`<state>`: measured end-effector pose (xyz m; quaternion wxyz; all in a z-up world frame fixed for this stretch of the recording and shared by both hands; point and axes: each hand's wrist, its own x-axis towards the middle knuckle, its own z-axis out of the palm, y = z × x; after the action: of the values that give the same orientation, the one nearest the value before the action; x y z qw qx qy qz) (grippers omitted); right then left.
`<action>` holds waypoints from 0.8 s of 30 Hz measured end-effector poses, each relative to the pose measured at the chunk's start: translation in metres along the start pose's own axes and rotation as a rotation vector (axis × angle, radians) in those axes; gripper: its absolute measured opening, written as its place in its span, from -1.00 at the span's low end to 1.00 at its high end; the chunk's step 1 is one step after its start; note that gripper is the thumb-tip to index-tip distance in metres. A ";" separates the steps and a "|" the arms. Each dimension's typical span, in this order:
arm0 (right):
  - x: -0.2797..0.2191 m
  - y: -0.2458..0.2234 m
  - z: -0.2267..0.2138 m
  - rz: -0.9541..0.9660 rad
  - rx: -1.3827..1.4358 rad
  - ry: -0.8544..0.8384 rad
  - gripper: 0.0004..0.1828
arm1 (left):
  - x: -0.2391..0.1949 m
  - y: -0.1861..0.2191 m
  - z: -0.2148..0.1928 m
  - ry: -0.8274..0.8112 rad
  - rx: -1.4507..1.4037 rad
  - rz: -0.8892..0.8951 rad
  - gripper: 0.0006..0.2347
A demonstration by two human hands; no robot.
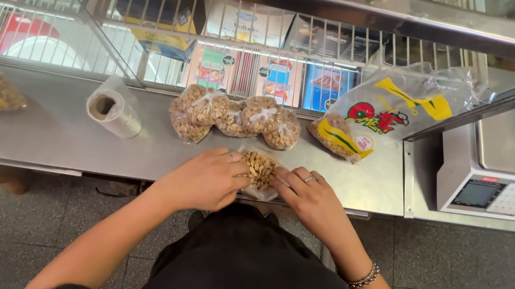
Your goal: Portioning bulk snacks into smaller bags, weighing each portion on a digital scale, and sealing the bags using a manual tape dispenser.
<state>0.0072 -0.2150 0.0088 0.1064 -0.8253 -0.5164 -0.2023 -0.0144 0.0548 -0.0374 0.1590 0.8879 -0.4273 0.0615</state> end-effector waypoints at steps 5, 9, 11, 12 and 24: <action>0.003 -0.007 -0.011 0.039 0.029 0.039 -0.85 | 0.013 -0.004 0.011 0.031 0.054 -0.053 -0.87; -0.007 -0.006 -0.003 0.081 0.070 0.126 -0.83 | 0.031 0.002 0.016 0.054 0.162 -0.061 -0.91; -0.015 -0.002 0.001 0.103 0.084 0.138 -0.82 | 0.035 0.000 0.022 0.046 0.164 -0.070 -0.90; -0.020 0.000 0.002 0.127 0.101 0.148 -0.82 | 0.037 0.000 0.026 0.037 0.164 -0.079 -0.90; -0.048 0.005 0.004 0.349 0.164 0.264 -0.73 | 0.059 0.031 -0.060 0.450 -1.005 -0.353 -0.87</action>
<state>-0.0060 -0.2541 -0.0157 0.2731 -0.8570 -0.3621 -0.2446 0.0005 0.0131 0.0405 0.6561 0.7261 -0.2051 0.0110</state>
